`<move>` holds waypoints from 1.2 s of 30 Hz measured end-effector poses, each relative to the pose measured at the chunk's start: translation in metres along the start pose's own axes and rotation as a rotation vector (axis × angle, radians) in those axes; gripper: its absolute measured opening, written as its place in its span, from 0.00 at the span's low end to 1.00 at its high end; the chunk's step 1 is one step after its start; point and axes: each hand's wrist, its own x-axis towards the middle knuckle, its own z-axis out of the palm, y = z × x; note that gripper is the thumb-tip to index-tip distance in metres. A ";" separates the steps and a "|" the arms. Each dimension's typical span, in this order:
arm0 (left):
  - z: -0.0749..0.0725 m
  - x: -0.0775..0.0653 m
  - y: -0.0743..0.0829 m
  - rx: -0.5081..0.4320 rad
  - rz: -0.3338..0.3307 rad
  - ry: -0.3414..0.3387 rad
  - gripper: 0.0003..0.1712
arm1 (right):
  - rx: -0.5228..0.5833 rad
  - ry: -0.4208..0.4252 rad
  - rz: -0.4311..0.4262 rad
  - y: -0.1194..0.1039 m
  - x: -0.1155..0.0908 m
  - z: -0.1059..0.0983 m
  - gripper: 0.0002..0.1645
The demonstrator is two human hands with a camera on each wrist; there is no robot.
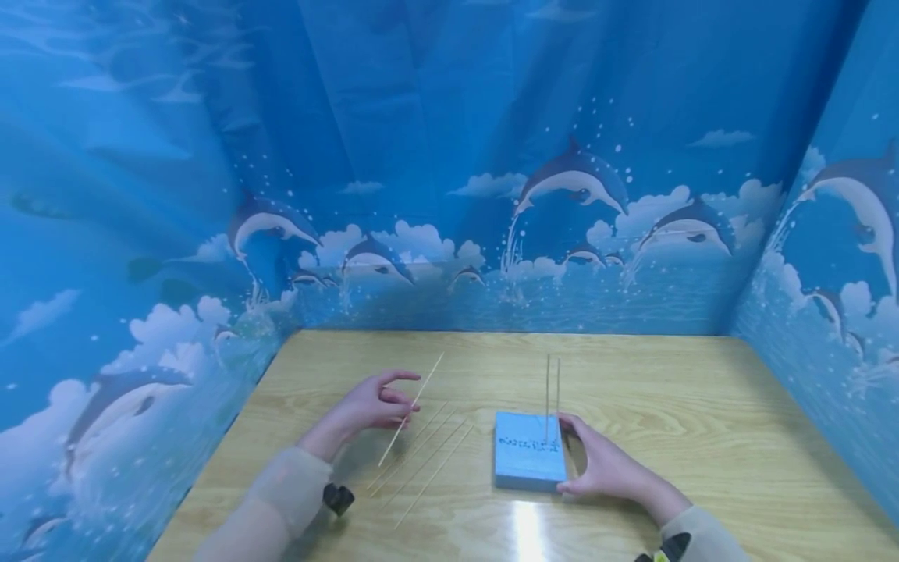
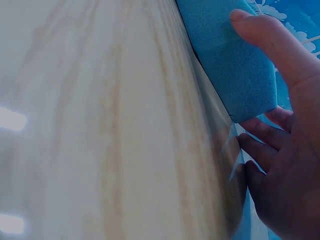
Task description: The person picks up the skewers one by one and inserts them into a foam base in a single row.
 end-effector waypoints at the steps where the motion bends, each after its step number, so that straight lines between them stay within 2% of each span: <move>1: 0.002 -0.001 0.002 -0.003 0.006 -0.008 0.35 | -0.001 0.001 -0.001 0.000 0.000 0.000 0.71; 3: 0.007 -0.002 0.005 -0.011 0.022 -0.036 0.35 | -0.006 0.002 -0.003 0.000 0.000 0.000 0.71; 8: 0.016 -0.006 0.012 0.011 0.059 -0.105 0.22 | -0.004 0.005 -0.001 0.000 -0.001 0.001 0.71; 12: 0.023 -0.008 0.018 0.014 0.064 -0.154 0.19 | 0.002 0.004 -0.001 0.001 -0.001 0.002 0.71; 17: 0.032 -0.010 0.026 -0.009 0.052 -0.156 0.20 | -0.003 0.005 -0.002 0.002 -0.001 0.003 0.71; 23: 0.044 -0.004 0.036 -0.016 0.057 -0.141 0.17 | -0.005 0.013 -0.004 0.002 -0.001 0.002 0.71; 36: 0.079 0.017 0.057 0.008 0.171 -0.141 0.16 | 0.003 0.013 -0.024 0.004 0.000 0.001 0.71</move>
